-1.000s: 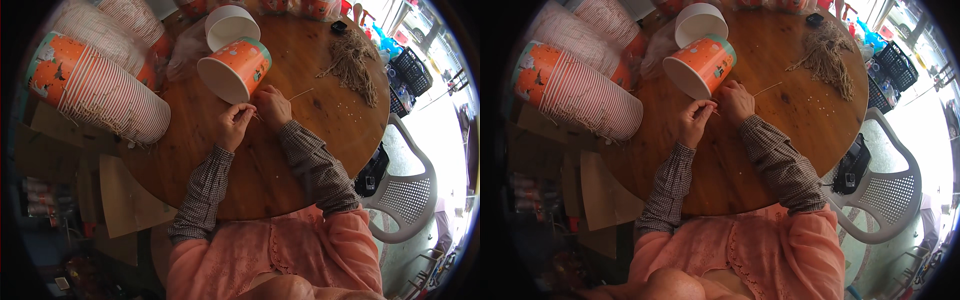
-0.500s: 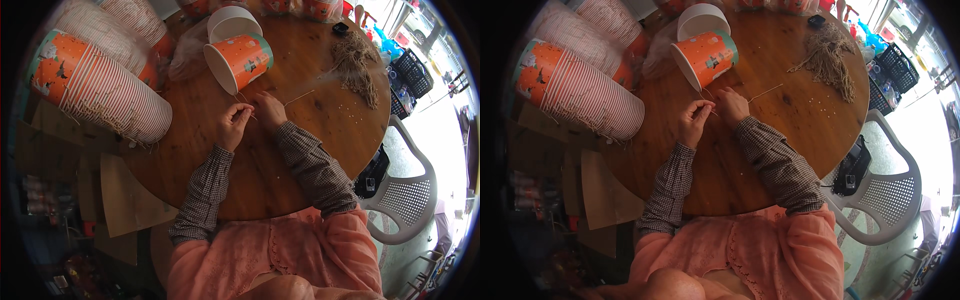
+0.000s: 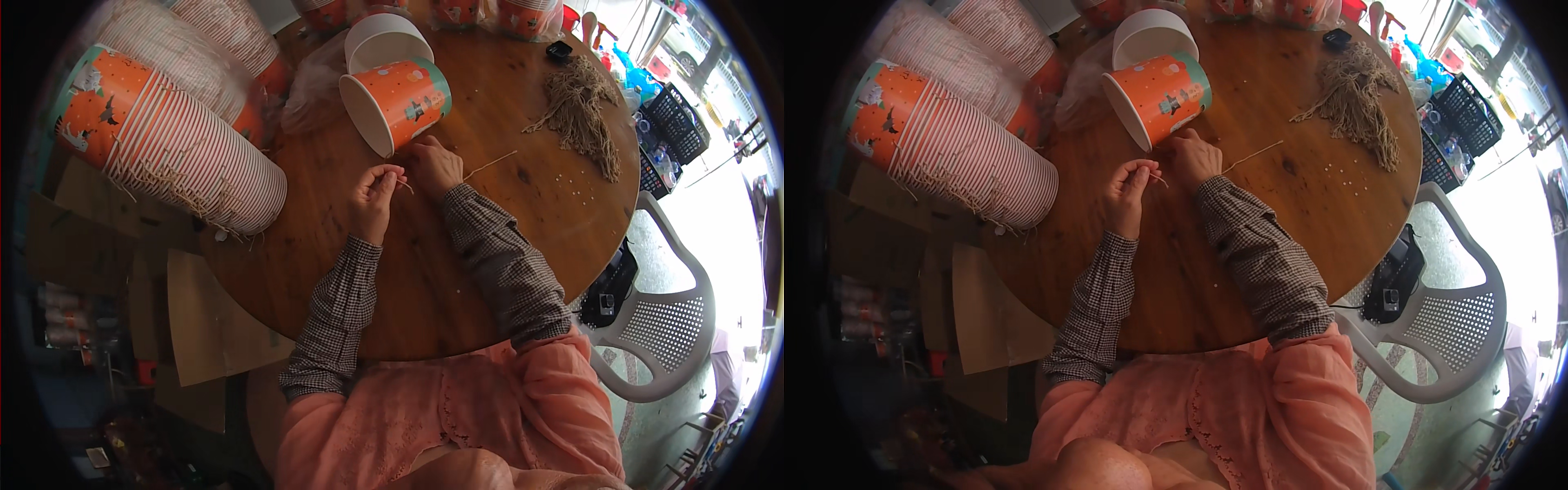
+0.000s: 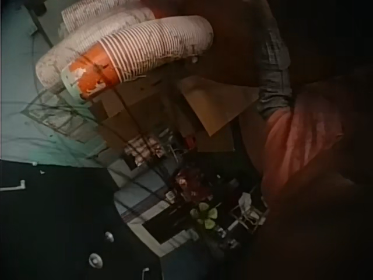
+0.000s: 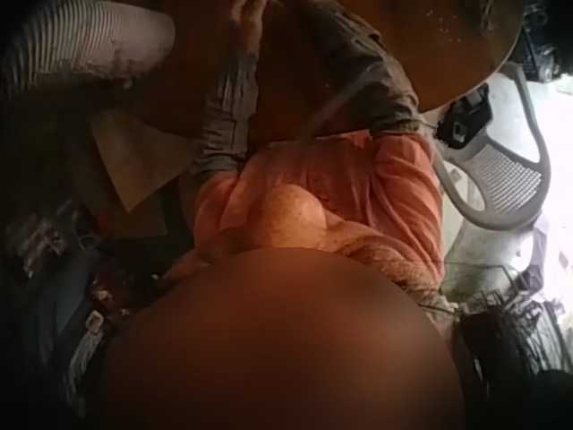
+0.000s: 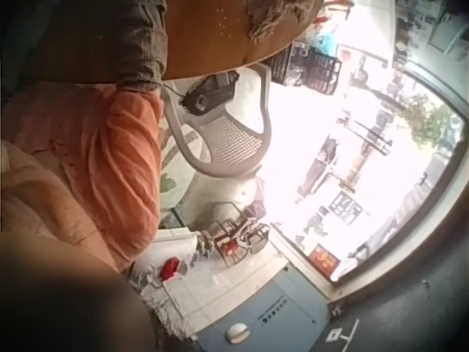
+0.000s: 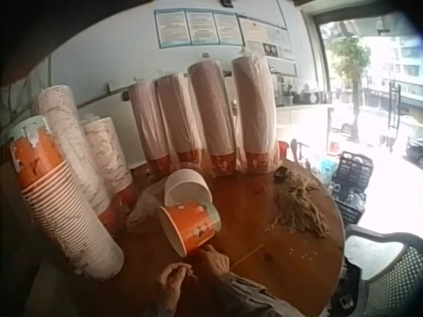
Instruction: Threading elastic string through pre-drilled holes in plastic buckets to attach handles or decorative elements.
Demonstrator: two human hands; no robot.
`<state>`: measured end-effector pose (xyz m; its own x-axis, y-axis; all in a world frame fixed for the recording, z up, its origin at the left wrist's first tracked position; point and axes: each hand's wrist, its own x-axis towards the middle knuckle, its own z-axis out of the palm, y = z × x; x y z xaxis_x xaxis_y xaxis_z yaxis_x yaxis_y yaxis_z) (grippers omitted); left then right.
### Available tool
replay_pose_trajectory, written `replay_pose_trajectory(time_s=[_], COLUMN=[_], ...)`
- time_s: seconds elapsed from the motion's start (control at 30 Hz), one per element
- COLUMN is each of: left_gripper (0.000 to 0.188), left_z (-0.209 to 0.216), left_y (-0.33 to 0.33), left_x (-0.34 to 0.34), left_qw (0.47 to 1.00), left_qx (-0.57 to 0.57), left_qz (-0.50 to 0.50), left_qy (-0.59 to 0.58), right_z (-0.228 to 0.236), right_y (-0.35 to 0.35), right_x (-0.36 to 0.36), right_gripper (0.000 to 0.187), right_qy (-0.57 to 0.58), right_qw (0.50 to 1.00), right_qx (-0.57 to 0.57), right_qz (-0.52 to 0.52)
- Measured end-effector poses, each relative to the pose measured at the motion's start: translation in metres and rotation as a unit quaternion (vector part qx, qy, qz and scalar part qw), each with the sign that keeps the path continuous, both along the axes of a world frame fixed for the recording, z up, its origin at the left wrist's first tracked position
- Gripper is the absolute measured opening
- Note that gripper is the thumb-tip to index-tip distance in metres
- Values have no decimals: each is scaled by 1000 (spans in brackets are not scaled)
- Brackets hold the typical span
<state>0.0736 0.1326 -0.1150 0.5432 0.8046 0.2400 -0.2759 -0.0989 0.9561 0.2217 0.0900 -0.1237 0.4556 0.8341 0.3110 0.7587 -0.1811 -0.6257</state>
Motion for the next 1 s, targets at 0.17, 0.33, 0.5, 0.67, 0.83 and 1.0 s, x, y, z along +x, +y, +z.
replay_pose_trajectory(time_s=[0.17,0.33,0.5,0.67,0.83,1.0], left_gripper=[13,11,11,8,12,17], left_z=[1,-11,-20,-15,-8,-3], left_y=[0,0,5,1,-2,-4], left_x=[1,2,3,1,-1,4], left_qw=[998,998,988,986,993,999], left_qx=[55,52,143,120,73,49], left_qz=[-28,-18,31,57,28,19], left_qy=[-4,27,44,105,86,8], right_z=[-16,-12,-2,25,35,27], right_y=[-10,-22,-35,-38,-38,-55], right_x=[3,3,3,-4,-14,-5], right_gripper=[20,17,22,27,20,13], right_qy=[5,273,238,163,214,56], right_qw=[998,956,968,983,966,996], right_qx=[-51,-3,-12,58,75,56], right_qz=[44,104,73,68,123,39])
